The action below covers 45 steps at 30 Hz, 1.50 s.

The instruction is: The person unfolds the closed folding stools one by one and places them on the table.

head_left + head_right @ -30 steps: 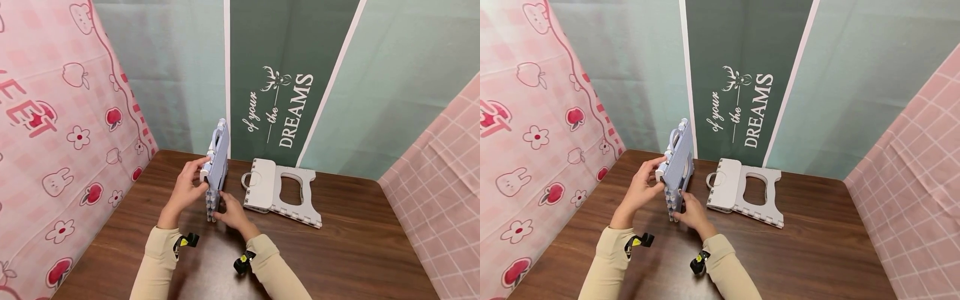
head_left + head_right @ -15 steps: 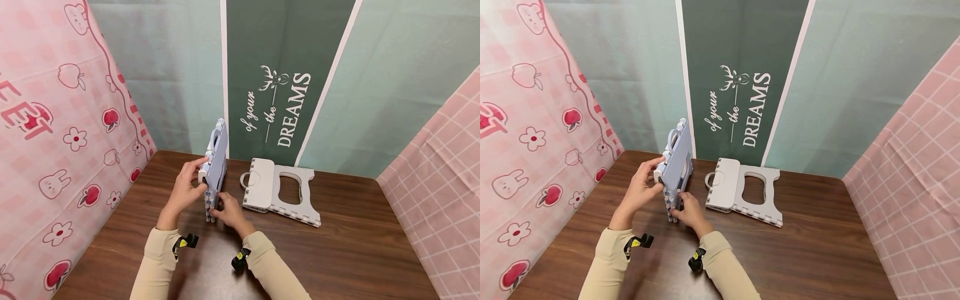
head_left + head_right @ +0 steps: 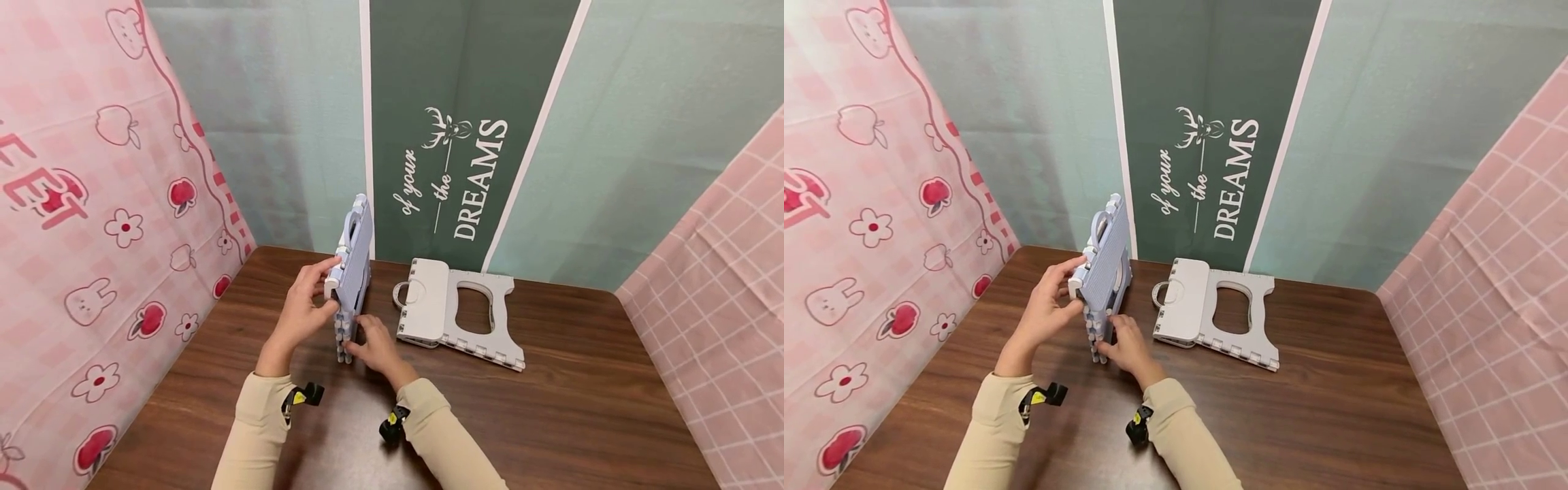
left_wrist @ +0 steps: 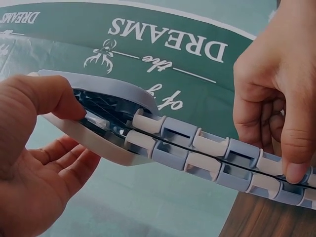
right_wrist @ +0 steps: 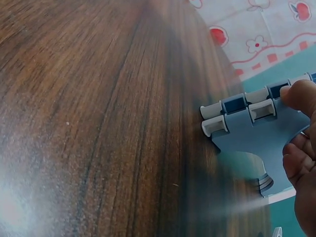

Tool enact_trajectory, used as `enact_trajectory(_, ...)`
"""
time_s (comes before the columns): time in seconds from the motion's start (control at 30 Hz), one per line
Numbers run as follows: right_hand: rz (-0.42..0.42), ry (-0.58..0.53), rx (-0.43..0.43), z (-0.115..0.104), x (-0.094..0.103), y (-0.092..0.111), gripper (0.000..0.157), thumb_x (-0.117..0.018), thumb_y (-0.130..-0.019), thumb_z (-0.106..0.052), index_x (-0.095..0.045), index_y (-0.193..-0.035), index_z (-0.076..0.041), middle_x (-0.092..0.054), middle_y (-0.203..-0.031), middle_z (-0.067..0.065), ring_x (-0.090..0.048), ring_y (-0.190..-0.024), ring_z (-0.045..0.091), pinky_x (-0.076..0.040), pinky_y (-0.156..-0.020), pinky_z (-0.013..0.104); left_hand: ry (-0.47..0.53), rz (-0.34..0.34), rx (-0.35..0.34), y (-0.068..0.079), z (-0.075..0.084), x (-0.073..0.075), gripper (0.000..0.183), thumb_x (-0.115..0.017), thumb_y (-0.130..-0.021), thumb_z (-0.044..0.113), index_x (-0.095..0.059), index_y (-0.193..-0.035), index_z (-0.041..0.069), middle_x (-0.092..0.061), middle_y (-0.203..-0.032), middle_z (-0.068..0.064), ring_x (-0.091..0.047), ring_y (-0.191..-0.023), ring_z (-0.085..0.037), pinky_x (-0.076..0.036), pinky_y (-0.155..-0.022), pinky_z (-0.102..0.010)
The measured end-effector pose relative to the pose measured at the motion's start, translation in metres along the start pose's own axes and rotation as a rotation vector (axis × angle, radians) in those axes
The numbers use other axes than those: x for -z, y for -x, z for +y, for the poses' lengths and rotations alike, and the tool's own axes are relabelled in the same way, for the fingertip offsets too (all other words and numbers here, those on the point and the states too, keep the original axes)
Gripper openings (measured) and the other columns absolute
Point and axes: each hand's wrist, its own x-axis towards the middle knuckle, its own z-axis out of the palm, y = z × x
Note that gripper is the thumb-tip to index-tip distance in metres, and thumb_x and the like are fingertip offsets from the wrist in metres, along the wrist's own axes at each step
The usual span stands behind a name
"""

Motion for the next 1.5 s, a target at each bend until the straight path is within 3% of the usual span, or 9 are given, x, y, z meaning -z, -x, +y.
enact_trajectory(0.23,-0.016,-0.007,-0.009,0.000,0.001,-0.001,0.049,-0.074,-0.074,-0.021,-0.056,-0.113,0.003,-0.059,-0.105,0.016,-0.053,-0.092,0.026,-0.044,-0.080,0.037,-0.007,0.000,-0.008,0.000,0.000,0.001,0.068,-0.057,-0.065,-0.023,-0.047,-0.130,-0.005,-0.047,-0.105,-0.026,-0.054,-0.094,-0.034,-0.049,-0.078,-0.045)
enact_trajectory(0.37,-0.030,-0.006,-0.024,-0.003,-0.001,-0.002,0.050,-0.074,-0.074,-0.021,-0.056,-0.114,0.003,-0.058,-0.105,0.015,-0.054,-0.090,0.025,-0.046,-0.078,0.034,0.013,0.015,-0.008,0.008,-0.007,0.004,0.073,-0.062,-0.066,-0.023,-0.040,-0.135,-0.008,-0.049,-0.110,-0.029,-0.054,-0.095,-0.033,-0.049,-0.076,-0.048)
enact_trajectory(0.63,-0.022,-0.003,-0.048,-0.007,-0.003,0.000,0.050,-0.075,-0.074,-0.021,-0.057,-0.114,0.003,-0.059,-0.107,0.015,-0.056,-0.092,0.027,-0.046,-0.079,0.034,-0.011,0.018,0.112,0.033,-0.024,0.001,0.076,-0.070,-0.067,-0.017,-0.038,-0.135,-0.009,-0.051,-0.116,-0.028,-0.052,-0.100,-0.041,-0.045,-0.078,-0.057)
enact_trajectory(0.93,-0.002,0.005,-0.053,-0.004,-0.001,-0.003,0.051,-0.075,-0.072,-0.021,-0.058,-0.114,0.004,-0.060,-0.109,0.016,-0.057,-0.098,0.029,-0.046,-0.084,0.038,0.017,0.009,0.187,0.041,-0.037,-0.006,0.064,-0.069,-0.070,-0.017,-0.045,-0.130,-0.010,-0.053,-0.111,-0.027,-0.053,-0.099,-0.043,-0.043,-0.079,-0.058)
enact_trajectory(1.2,-0.008,0.002,-0.059,-0.003,-0.001,-0.002,0.051,-0.075,-0.073,-0.021,-0.058,-0.114,0.005,-0.059,-0.110,0.016,-0.056,-0.101,0.029,-0.045,-0.085,0.039,0.066,-0.009,0.265,0.052,-0.081,-0.016,0.065,-0.070,-0.073,-0.012,-0.045,-0.132,-0.004,-0.053,-0.117,-0.023,-0.051,-0.106,-0.038,-0.043,-0.085,-0.054)
enact_trajectory(1.3,-0.011,-0.001,-0.066,-0.003,-0.002,-0.002,0.052,-0.075,-0.073,-0.022,-0.057,-0.115,0.005,-0.059,-0.111,0.016,-0.055,-0.102,0.030,-0.045,-0.086,0.039,0.074,-0.026,0.287,0.056,-0.091,-0.017,0.065,-0.070,-0.073,-0.011,-0.045,-0.132,-0.004,-0.052,-0.120,-0.022,-0.050,-0.109,-0.038,-0.043,-0.087,-0.052)
enact_trajectory(1.4,-0.013,-0.007,-0.075,-0.003,-0.003,-0.002,0.053,-0.076,-0.073,-0.022,-0.057,-0.116,0.005,-0.058,-0.113,0.016,-0.055,-0.103,0.031,-0.044,-0.087,0.040,0.099,-0.038,0.283,0.058,-0.095,-0.019,0.063,-0.070,-0.073,-0.013,-0.044,-0.131,-0.008,-0.051,-0.120,-0.026,-0.049,-0.109,-0.044,-0.041,-0.087,-0.056)
enact_trajectory(1.5,-0.015,-0.010,-0.082,-0.003,-0.003,-0.002,0.054,-0.076,-0.073,-0.021,-0.057,-0.116,0.004,-0.058,-0.114,0.016,-0.055,-0.104,0.030,-0.044,-0.088,0.040,0.119,-0.052,0.280,0.057,-0.085,-0.019,0.059,-0.067,-0.073,-0.016,-0.045,-0.127,-0.013,-0.050,-0.119,-0.030,-0.047,-0.108,-0.049,-0.039,-0.087,-0.059)
